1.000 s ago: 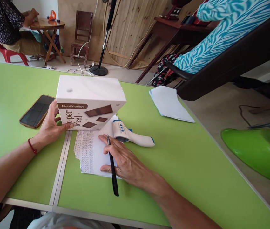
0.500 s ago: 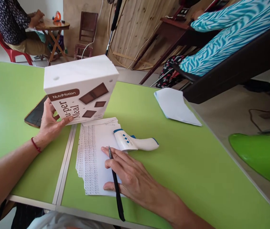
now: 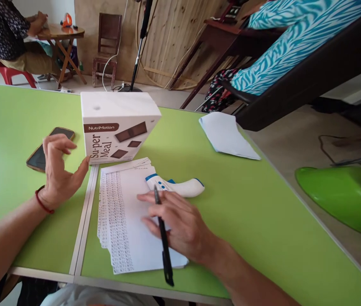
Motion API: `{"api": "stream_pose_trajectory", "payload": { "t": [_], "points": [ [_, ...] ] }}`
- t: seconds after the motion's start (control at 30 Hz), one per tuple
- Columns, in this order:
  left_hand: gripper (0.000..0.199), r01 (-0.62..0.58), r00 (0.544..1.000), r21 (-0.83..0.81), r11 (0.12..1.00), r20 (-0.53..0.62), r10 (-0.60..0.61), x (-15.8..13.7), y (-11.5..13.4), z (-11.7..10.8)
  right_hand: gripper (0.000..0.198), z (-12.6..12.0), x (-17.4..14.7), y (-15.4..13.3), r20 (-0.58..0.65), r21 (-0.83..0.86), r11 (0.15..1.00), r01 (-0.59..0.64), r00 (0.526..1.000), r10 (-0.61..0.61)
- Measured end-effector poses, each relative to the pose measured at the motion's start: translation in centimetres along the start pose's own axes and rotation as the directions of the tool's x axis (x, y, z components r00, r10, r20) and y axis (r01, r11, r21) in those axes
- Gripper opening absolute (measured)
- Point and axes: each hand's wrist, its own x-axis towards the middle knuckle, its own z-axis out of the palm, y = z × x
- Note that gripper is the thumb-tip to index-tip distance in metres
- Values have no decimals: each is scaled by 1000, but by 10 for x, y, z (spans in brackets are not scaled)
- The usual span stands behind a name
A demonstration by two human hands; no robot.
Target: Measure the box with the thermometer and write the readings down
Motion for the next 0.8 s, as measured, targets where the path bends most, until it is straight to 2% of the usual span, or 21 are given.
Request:
{"api": "stream_pose_trajectory", "payload": {
  "t": [0.03,0.1,0.17,0.23,0.33,0.4,0.47,0.53,0.63,0.7,0.8],
  "points": [
    [26,-79,996,-12,997,49,79,1,6,-3,18,-4,0,6,-35,-26,1000,-16,999,15],
    [18,-156,958,-87,984,231,172,-1,15,-6,26,-14,-2,19,-30,-88,993,-74,997,71],
    [16,-153,878,-149,977,434,203,-6,19,-3,29,-25,-5,33,83,-137,977,-165,981,177],
    [21,-140,790,-158,977,577,207,-11,19,3,30,-32,-10,45,237,-141,956,-258,929,286],
    [36,-162,689,-127,979,695,204,-17,13,9,29,-35,-14,59,357,-118,920,-373,849,390],
    [42,-179,635,-109,978,746,199,-18,9,11,25,-33,-15,68,335,-148,884,-444,818,467],
    [43,-174,598,-109,979,778,193,-16,7,10,24,-31,-16,79,246,-206,839,-503,803,542],
    [41,-147,578,-117,982,796,181,-13,6,9,27,-28,-17,88,96,-263,802,-536,813,575],
    [41,-125,556,-151,981,808,196,-11,7,8,28,-24,-15,86,-132,-264,821,-506,862,489],
    [42,-112,538,-179,978,816,211,-10,7,7,24,-17,-11,72,-149,-163,897,-411,909,390],
    [46,-67,532,-198,978,822,203,-10,8,7,24,-1,-6,47,-11,38,957,-288,957,289]
  ]
}}
